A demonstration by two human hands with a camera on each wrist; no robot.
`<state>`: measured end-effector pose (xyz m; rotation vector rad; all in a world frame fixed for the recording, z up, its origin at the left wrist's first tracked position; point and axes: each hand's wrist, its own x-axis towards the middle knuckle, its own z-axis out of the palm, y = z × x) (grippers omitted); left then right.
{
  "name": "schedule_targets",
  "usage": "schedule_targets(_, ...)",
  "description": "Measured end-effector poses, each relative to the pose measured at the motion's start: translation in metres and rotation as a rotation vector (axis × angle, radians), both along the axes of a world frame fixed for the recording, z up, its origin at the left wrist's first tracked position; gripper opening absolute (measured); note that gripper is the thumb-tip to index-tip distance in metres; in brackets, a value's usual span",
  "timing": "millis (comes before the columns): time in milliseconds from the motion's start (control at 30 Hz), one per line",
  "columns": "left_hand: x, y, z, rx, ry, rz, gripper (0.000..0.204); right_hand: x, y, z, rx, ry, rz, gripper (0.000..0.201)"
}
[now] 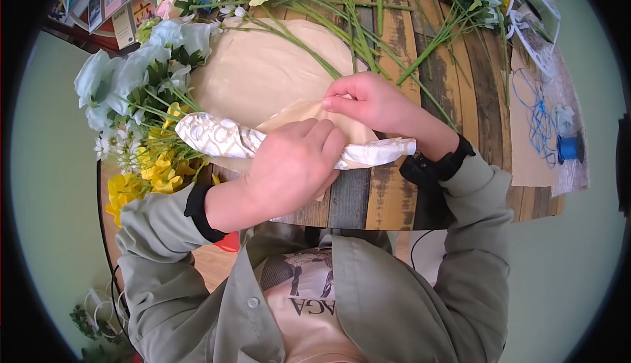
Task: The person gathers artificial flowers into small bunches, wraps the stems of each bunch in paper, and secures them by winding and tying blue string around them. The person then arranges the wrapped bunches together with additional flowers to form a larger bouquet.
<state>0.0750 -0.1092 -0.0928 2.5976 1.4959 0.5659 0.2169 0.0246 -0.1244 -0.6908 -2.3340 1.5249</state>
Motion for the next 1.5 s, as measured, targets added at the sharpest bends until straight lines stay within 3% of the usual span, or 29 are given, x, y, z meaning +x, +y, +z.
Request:
schedule_targets(267,-0.001,0.003,-0.002,-0.021,-0.032,-0.032,0.035,-0.001,0.008,-0.02,-0.069,0.066,0.006,0.024)
schedule_targets(400,0.0,0.002,-0.003,-0.054,-0.019,-0.043,0.036,0.003,0.01,-0.005,0.0,0.039,0.039,0.024)
schedule_targets(500,0.0,-0.003,0.007,-0.01,0.039,-0.052,0.043,0.008,0.007,0.014,0.152,0.023,0.052,0.023)
schedule_targets(600,-0.006,-0.009,0.022,0.13,0.058,-0.08,0.052,0.012,-0.003,0.023,0.318,0.196,0.066,0.02)
schedule_targets(667,-0.019,0.0,0.028,0.217,-0.099,0.108,0.054,0.013,-0.01,0.029,0.501,0.206,0.068,0.017)
schedule_targets(700,-0.028,0.006,0.026,0.215,-0.097,0.11,0.054,0.014,-0.012,0.033,0.499,0.209,0.069,0.017)
schedule_targets(767,-0.045,0.018,0.019,-0.401,-0.483,0.149,0.046,0.016,-0.018,0.039,0.723,0.189,0.101,0.016)
schedule_targets(800,-0.049,0.023,0.023,-0.572,-0.5,0.131,0.031,0.017,-0.021,0.041,0.727,0.191,0.104,0.016)
schedule_targets(900,-0.054,0.026,0.017,-0.503,-0.455,0.081,0.016,0.021,-0.029,0.054,0.868,0.109,0.113,0.022)
schedule_targets(967,-0.051,0.024,0.017,-0.461,-0.481,0.1,0.013,0.025,-0.032,0.071,0.611,-0.051,0.056,0.029)
schedule_targets(1133,-0.053,0.022,0.008,-0.262,-0.594,0.057,0.01,0.032,-0.019,0.055,0.514,-0.122,0.261,0.032)
schedule_targets(1300,-0.065,0.019,0.012,0.189,-0.278,-0.188,0.01,0.028,-0.022,0.063,0.436,-0.084,0.267,0.027)
schedule_targets(1400,-0.073,0.016,0.024,0.245,-0.063,-0.321,0.013,0.027,-0.028,0.058,0.506,0.018,0.292,0.024)
schedule_targets(1433,-0.076,0.015,0.031,0.249,-0.062,-0.318,0.013,0.027,-0.031,0.058,0.669,-0.032,0.289,0.024)
schedule_targets(1467,-0.08,0.014,0.041,0.091,-0.117,-0.351,0.012,0.027,-0.033,0.057,0.834,-0.081,0.285,0.023)
schedule_targets(1500,-0.082,0.014,0.046,-0.067,-0.172,-0.383,0.012,0.027,-0.033,0.055,0.839,-0.08,0.288,0.023)
